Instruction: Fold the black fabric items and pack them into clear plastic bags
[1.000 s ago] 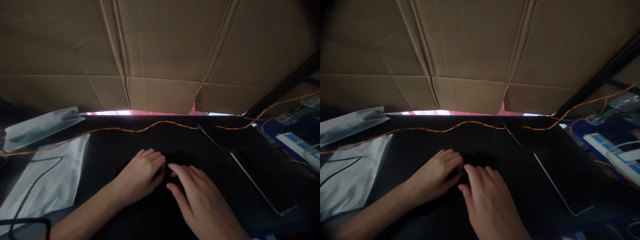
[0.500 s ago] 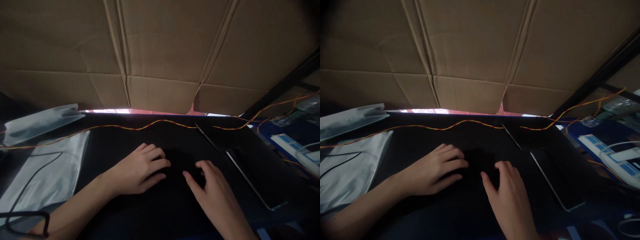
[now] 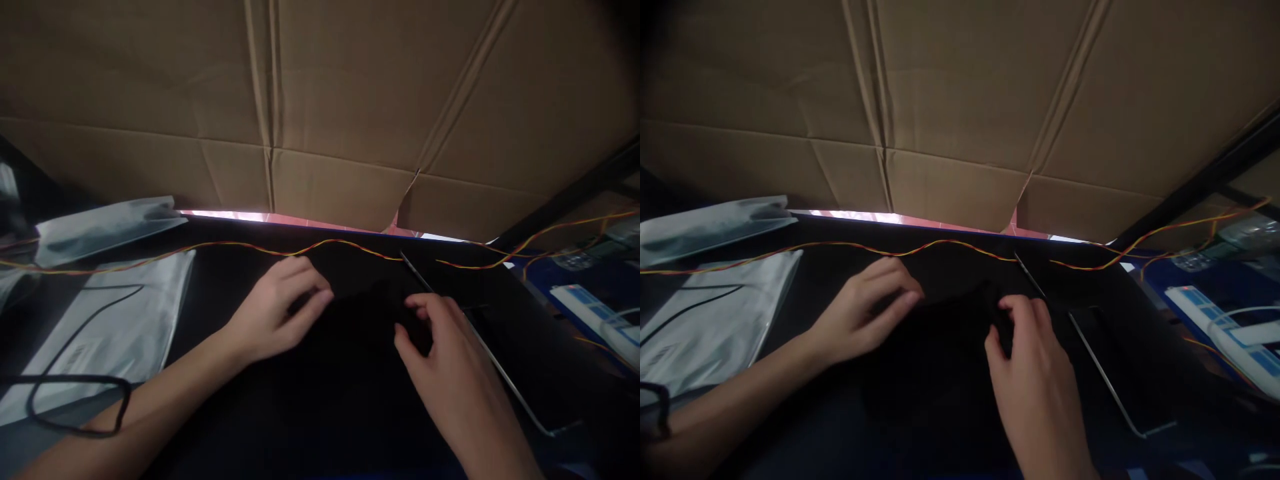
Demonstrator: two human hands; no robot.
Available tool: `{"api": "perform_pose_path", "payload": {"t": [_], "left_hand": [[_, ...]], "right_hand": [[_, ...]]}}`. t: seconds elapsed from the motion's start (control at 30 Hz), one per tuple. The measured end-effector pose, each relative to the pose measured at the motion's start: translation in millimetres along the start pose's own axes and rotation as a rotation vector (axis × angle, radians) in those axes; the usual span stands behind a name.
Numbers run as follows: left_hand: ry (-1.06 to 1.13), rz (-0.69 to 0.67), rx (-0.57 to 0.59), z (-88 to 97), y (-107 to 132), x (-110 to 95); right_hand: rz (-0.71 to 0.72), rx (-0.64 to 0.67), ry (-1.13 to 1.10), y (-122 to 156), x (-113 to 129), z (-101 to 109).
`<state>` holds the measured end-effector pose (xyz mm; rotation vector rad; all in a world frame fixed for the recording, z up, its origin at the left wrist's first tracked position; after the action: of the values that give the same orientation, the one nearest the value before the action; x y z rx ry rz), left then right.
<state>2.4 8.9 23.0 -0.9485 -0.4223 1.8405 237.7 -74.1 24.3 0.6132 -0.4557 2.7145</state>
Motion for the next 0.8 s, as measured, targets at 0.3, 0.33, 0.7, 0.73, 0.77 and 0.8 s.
{"api": "perform_pose_path", "payload": {"t": [0.3,0.33,0.7,0.73,0.77,0.8], "left_hand": [[0.079,0.230,-0.199,6.3,5.4,16.6],[0.083,0.222,-0.187,6.0,5.5,15.8],[-0.304,0.100,0.108,30.4,-1.2,-1.6],[-0.408,0.142,0.146,38.6,7.2,-4.4],[-0.490,0.213,0.166,47.2,20.0,-5.9],[-0.555,0.302,0.165,55.8,36.6,-5.9]], "right_hand": [[0.391,0.260,-0.222,57.1,70.0,-21.8],[0.378,0.322,-0.299,53.1,64.7,-15.8],[0.720,0.654,-0.378,-33.8,49.7,-8.0],[0.804,0.727,-0.278,-30.1,51.4,-22.8],[0.870,0.737,-0.188,-26.5,51.7,-35.5],[0.897,0.751,-0.131,-23.7,50.7,-46.0]]}}
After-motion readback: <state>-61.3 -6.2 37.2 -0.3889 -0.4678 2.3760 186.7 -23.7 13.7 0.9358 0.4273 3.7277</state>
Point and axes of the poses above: each hand's wrist, its own y-axis away from the middle knuckle, its own z-axis out of the back of the hand, x = y × z, the point moved 3 cm from there along -y, towards the middle knuckle, and after that the axes turned 14 degrees about -z, right-handed, at the moved point
